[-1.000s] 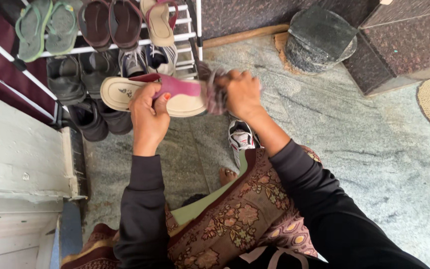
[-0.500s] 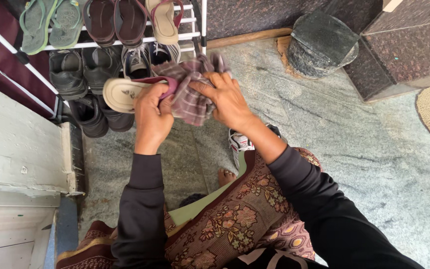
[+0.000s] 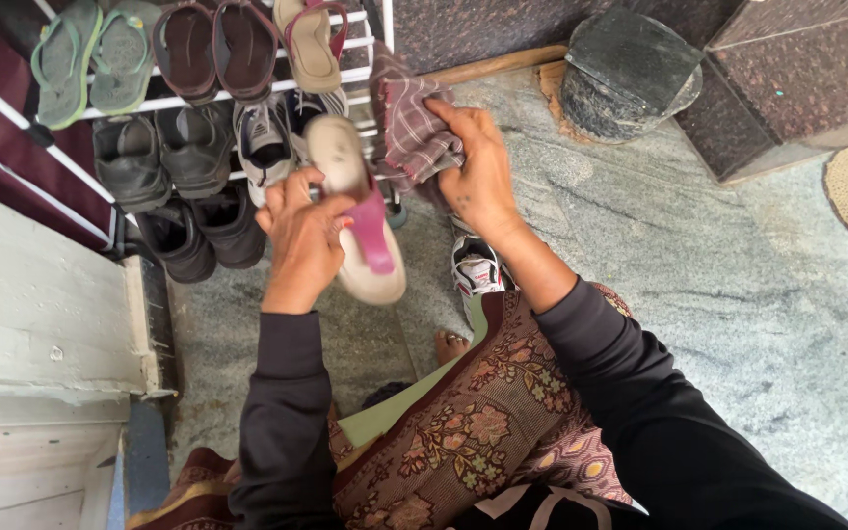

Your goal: The person cleans various shoes and sandals from a rack with a cloth by hand, wiping the surfaces and soles before placing them back on the rack or on the floor.

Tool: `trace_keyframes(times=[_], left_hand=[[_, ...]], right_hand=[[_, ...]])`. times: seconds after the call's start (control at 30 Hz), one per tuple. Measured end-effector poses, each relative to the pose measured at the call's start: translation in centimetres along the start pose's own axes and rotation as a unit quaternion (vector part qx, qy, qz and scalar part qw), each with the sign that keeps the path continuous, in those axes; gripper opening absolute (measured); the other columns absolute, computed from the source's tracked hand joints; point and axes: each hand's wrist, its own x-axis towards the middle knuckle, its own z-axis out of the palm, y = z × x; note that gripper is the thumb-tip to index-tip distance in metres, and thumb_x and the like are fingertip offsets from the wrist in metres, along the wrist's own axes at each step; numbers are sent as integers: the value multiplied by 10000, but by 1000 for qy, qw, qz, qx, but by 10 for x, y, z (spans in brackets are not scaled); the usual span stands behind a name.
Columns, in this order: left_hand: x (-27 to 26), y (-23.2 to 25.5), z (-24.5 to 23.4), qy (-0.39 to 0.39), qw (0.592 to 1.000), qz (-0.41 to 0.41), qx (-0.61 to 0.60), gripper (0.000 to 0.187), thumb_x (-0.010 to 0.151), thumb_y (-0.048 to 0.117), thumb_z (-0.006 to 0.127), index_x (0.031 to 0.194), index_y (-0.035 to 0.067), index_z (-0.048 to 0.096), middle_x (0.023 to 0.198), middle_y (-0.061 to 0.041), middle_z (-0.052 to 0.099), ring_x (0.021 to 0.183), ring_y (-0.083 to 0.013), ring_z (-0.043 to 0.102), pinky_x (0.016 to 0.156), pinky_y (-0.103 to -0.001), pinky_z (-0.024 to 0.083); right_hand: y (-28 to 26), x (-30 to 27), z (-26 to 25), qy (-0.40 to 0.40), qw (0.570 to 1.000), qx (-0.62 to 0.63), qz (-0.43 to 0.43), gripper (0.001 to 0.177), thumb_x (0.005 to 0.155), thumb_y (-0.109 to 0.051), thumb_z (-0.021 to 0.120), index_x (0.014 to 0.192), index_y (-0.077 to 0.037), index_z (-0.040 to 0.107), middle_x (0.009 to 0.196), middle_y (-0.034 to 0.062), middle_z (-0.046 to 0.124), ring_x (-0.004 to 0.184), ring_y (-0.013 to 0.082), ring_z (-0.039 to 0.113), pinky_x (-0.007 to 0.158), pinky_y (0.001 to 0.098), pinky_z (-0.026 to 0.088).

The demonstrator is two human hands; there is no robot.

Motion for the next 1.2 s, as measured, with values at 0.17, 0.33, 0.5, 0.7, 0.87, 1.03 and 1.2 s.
trace_keyframes(times=[0.17, 0.33, 0.5, 0.7, 0.87, 1.03, 1.2], left_hand=[[-1, 1, 11, -62, 996, 3, -65, 237, 794, -7, 745, 1011, 85, 776, 1160, -186, 543, 1101, -383, 534, 930, -453, 460], [-8, -9, 24, -128, 985, -57, -96, 214, 916, -116, 621, 1070, 19, 680, 1239, -233, 518, 987, -399, 636, 846, -472, 512], [-12, -10, 31, -133, 986, -18, -101, 356, 756, -146, 606, 1065, 14, 677, 1150, -228, 519, 1047, -409, 619, 860, -437, 544], [-4, 17, 36, -204, 958, -104, -170, 324, 783, 93, 785, 1075, 38, 657, 1094, -169, 525, 929, -343, 664, 797, -411, 576], [-1, 22, 41, -176, 972, -118, -101, 483, 691, 247, 956, 923, -1, 613, 995, -196, 547, 915, -383, 618, 763, -456, 525], [-6, 19, 46, -64, 991, -27, -111, 389, 716, 35, 872, 989, 26, 595, 1216, -195, 583, 1060, -402, 618, 823, -459, 533], [-10, 18, 49, -73, 994, -24, -74, 480, 685, -109, 757, 1122, 49, 636, 1236, -191, 588, 1161, -438, 565, 928, -492, 499]], right_hand=[[4, 0, 10, 2, 996, 65, -60, 776, 648, 144, 480, 1367, -95, 644, 1237, 174, 613, 1195, 354, 601, 1073, 376, 487], [5, -11, 23, -207, 968, -124, -70, 673, 659, 56, 701, 1270, -226, 719, 1246, 101, 628, 1132, 339, 570, 978, 455, 471], [16, -19, 25, -251, 915, -312, -47, 333, 853, -131, 675, 1065, -360, 792, 1192, 69, 636, 1162, 329, 570, 964, 533, 465], [7, -9, 21, -154, 932, -328, 9, 323, 856, -134, 650, 1120, -272, 776, 1164, 118, 626, 1110, 346, 589, 907, 503, 499], [6, -4, 13, -175, 935, -302, 64, 357, 864, -103, 636, 1134, -291, 775, 1118, 137, 614, 1071, 355, 586, 868, 483, 504], [6, -11, 10, -188, 923, -335, 6, 245, 884, -147, 667, 1046, -282, 794, 1139, 79, 630, 1132, 305, 574, 974, 513, 449], [9, -11, 25, -335, 932, -138, -11, 611, 644, 70, 702, 1168, -237, 767, 1274, 59, 641, 1270, 354, 513, 1087, 502, 417]])
